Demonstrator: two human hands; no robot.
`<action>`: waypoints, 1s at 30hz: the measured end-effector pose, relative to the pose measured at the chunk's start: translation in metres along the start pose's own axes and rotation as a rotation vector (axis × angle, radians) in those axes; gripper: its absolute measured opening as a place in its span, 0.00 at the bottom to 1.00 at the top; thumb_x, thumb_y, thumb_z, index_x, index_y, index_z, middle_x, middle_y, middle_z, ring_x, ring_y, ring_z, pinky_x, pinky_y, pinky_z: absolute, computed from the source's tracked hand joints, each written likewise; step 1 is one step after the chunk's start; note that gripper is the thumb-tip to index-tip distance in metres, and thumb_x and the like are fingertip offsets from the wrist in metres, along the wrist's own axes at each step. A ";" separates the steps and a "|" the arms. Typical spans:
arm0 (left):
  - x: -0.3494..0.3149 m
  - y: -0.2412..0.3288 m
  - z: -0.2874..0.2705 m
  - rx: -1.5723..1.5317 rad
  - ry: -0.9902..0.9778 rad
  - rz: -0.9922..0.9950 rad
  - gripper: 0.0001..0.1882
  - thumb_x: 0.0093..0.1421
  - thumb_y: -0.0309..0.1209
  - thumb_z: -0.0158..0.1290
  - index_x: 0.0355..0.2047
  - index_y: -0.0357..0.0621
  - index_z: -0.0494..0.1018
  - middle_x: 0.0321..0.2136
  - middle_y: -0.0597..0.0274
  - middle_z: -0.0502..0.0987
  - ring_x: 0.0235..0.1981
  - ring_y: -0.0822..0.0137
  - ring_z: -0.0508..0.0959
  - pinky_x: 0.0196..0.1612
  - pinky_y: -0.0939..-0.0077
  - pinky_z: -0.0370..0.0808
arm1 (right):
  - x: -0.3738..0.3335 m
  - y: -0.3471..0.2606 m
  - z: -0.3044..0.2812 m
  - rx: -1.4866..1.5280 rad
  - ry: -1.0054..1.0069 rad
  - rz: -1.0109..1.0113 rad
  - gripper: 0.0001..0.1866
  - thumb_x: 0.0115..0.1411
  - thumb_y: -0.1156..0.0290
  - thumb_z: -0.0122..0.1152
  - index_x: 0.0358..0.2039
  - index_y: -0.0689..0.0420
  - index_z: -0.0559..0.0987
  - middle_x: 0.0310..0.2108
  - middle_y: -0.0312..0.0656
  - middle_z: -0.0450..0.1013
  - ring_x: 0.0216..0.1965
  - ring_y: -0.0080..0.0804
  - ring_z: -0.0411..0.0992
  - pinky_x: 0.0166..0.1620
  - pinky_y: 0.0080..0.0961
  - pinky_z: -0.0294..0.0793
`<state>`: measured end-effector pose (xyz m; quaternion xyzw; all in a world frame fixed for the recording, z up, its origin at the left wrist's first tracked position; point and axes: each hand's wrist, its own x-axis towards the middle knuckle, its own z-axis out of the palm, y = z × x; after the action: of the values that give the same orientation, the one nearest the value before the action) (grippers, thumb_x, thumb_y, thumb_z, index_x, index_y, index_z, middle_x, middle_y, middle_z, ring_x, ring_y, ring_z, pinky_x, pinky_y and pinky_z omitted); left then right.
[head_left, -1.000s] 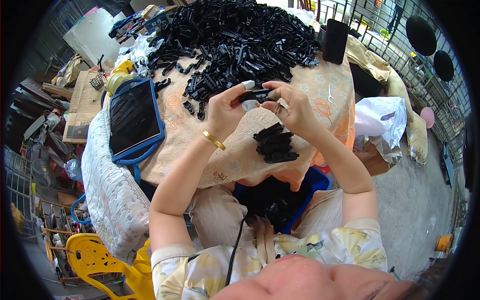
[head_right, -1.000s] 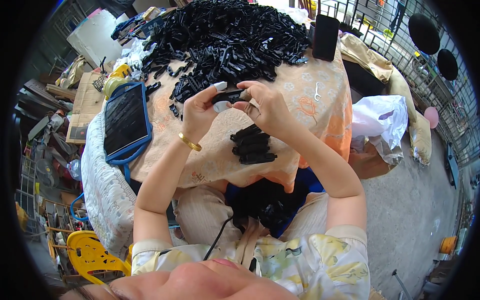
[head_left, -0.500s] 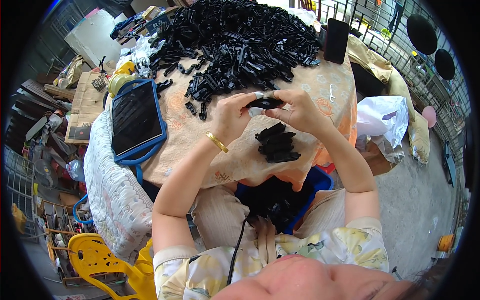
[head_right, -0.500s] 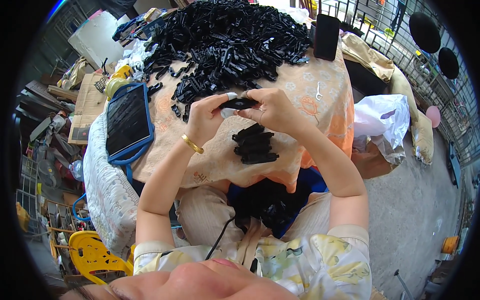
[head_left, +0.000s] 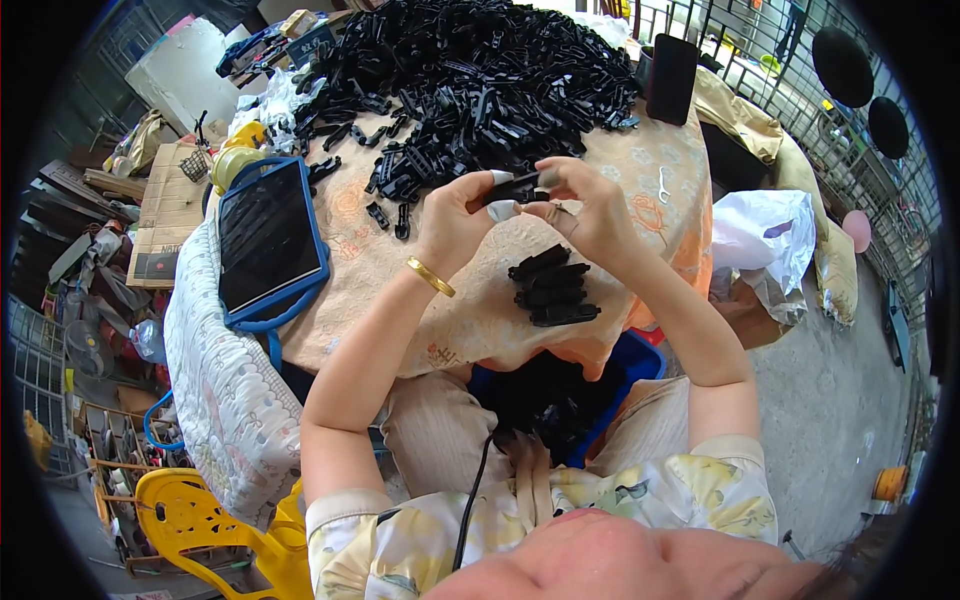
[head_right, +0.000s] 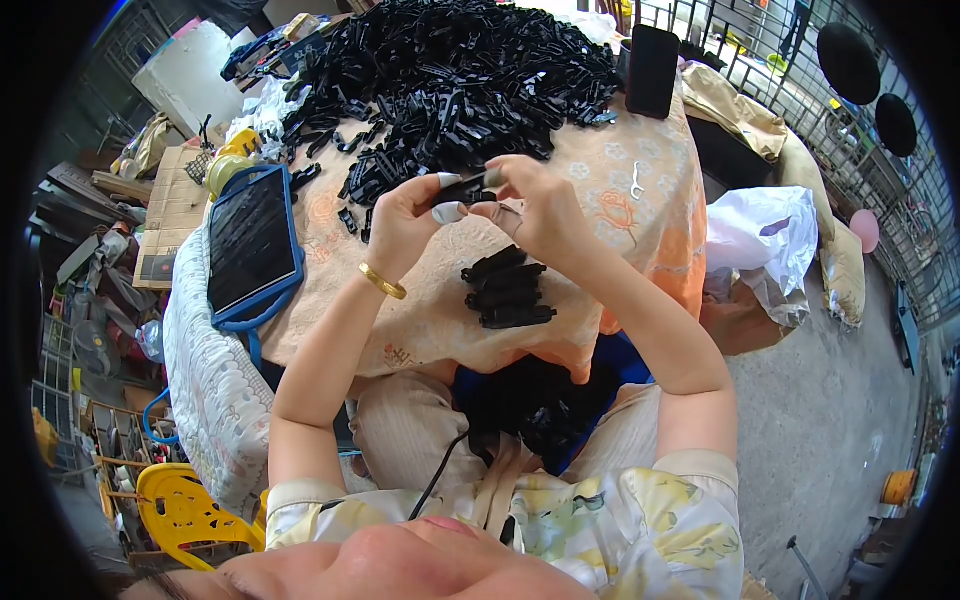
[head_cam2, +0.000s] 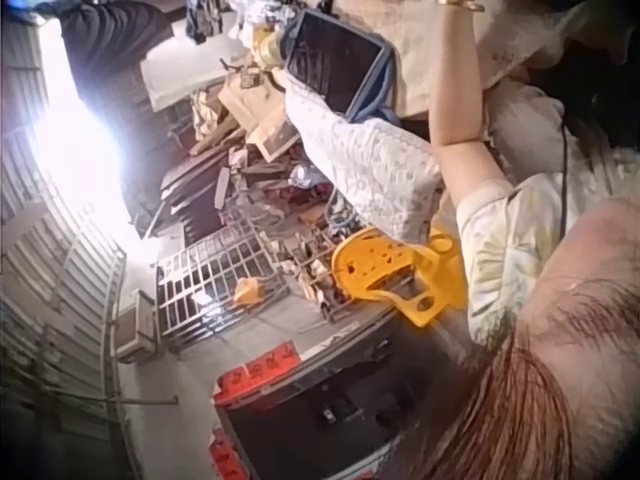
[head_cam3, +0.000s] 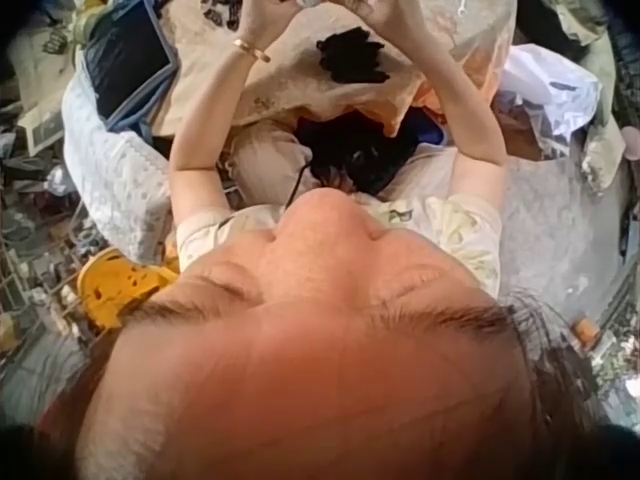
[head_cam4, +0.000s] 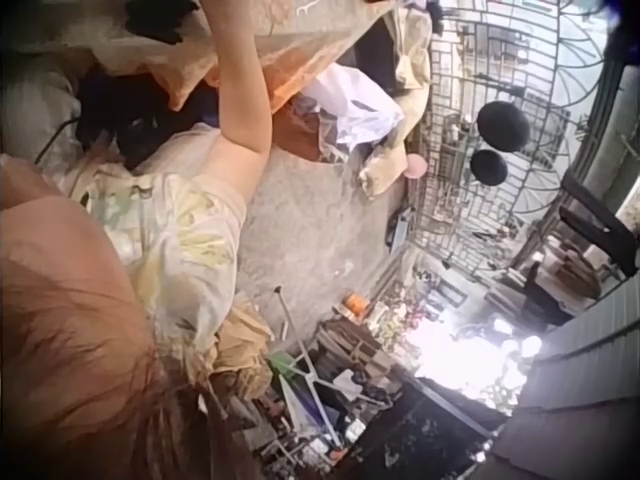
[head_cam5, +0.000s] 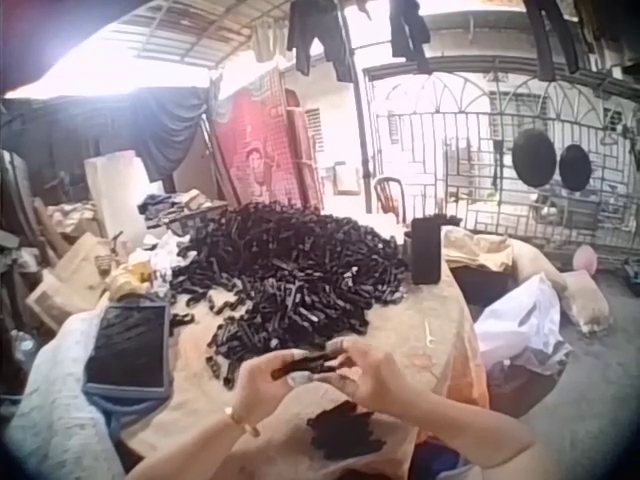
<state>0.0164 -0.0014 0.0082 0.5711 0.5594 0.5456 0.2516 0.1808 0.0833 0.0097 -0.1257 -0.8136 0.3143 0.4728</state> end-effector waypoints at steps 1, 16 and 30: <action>0.000 -0.003 0.001 -0.131 0.000 0.035 0.17 0.51 0.22 0.57 0.42 0.32 0.71 0.30 0.67 0.76 0.31 0.81 0.73 0.35 0.88 0.72 | 0.000 0.003 0.000 -0.001 0.001 0.000 0.14 0.49 0.69 0.65 0.29 0.66 0.74 0.36 0.51 0.72 0.32 0.38 0.73 0.35 0.26 0.72; -0.003 -0.005 -0.004 0.202 -0.059 0.066 0.16 0.50 0.21 0.57 0.41 0.34 0.73 0.32 0.66 0.77 0.31 0.80 0.74 0.36 0.87 0.72 | 0.007 -0.010 -0.010 -0.043 -0.315 0.087 0.14 0.49 0.72 0.64 0.34 0.65 0.73 0.30 0.49 0.72 0.32 0.36 0.74 0.36 0.25 0.71; -0.007 0.002 0.000 0.272 -0.078 0.199 0.15 0.47 0.21 0.59 0.38 0.35 0.75 0.29 0.62 0.79 0.28 0.80 0.74 0.33 0.86 0.73 | -0.004 0.000 -0.012 -0.018 -0.215 -0.001 0.07 0.47 0.75 0.63 0.27 0.63 0.75 0.19 0.48 0.70 0.21 0.34 0.69 0.26 0.26 0.67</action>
<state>0.0186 -0.0084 0.0077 0.6730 0.5588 0.4645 0.1381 0.1934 0.0862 0.0111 -0.0950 -0.8626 0.3182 0.3816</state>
